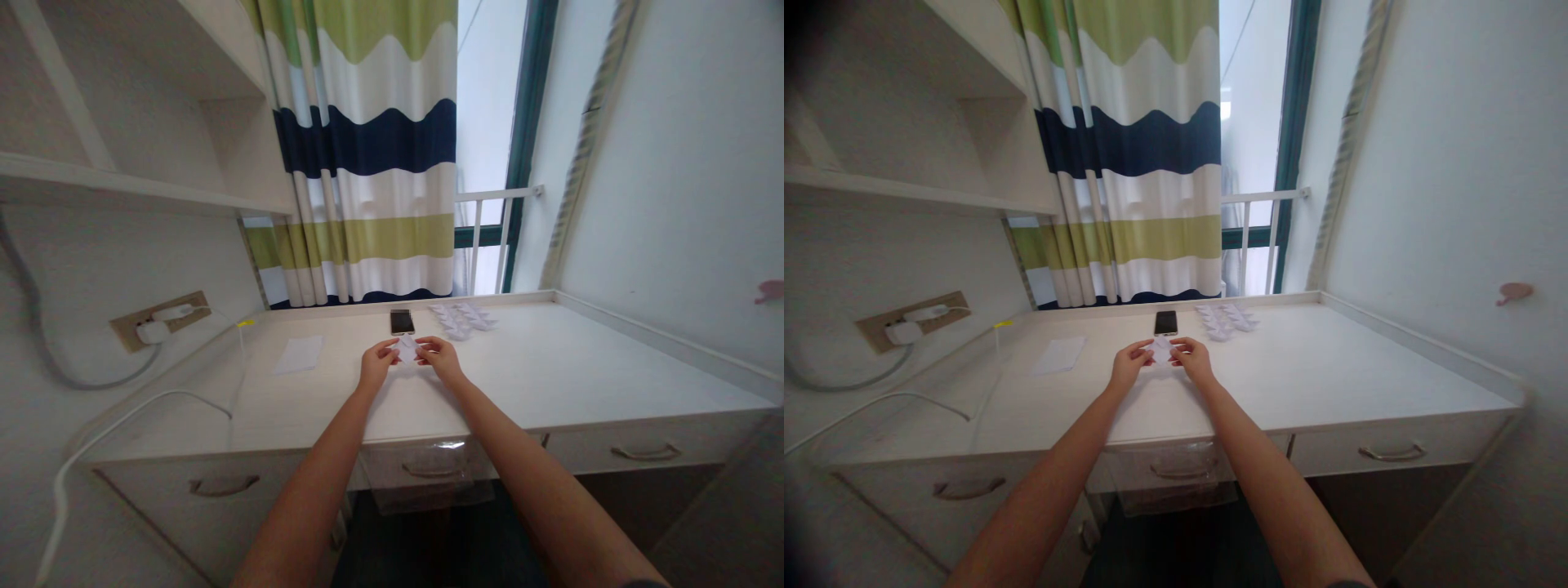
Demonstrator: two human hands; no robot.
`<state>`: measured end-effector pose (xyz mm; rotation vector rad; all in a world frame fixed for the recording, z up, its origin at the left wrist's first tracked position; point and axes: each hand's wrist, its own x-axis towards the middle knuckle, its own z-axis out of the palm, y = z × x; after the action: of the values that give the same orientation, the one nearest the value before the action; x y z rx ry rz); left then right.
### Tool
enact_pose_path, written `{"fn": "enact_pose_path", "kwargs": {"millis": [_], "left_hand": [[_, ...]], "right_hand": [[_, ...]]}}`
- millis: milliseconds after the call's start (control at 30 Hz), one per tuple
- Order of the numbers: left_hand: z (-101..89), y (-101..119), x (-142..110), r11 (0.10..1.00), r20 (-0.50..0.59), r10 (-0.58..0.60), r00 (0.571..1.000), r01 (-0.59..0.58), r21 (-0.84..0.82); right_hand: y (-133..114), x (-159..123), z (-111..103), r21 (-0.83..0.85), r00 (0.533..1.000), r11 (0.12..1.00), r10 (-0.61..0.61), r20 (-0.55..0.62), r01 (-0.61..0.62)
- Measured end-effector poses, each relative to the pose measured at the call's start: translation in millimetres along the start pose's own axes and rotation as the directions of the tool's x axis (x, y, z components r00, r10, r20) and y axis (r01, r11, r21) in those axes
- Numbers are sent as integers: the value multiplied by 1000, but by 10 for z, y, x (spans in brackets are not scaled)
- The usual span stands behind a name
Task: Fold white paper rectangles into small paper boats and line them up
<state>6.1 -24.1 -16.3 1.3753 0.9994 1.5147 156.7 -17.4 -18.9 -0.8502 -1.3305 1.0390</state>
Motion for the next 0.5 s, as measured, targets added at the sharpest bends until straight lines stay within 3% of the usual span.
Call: {"fn": "enact_pose_path", "kwargs": {"millis": [267,500], "left_hand": [[8,-27,12,999,-15,32,999,-32,-3],[3,9,-5,1000,-41,5,999,-5,-1]], "right_hand": [[37,37,3,16,999,1000,9,-47,-8],[8,-7,-3,59,998,998,29,52,-32]]}}
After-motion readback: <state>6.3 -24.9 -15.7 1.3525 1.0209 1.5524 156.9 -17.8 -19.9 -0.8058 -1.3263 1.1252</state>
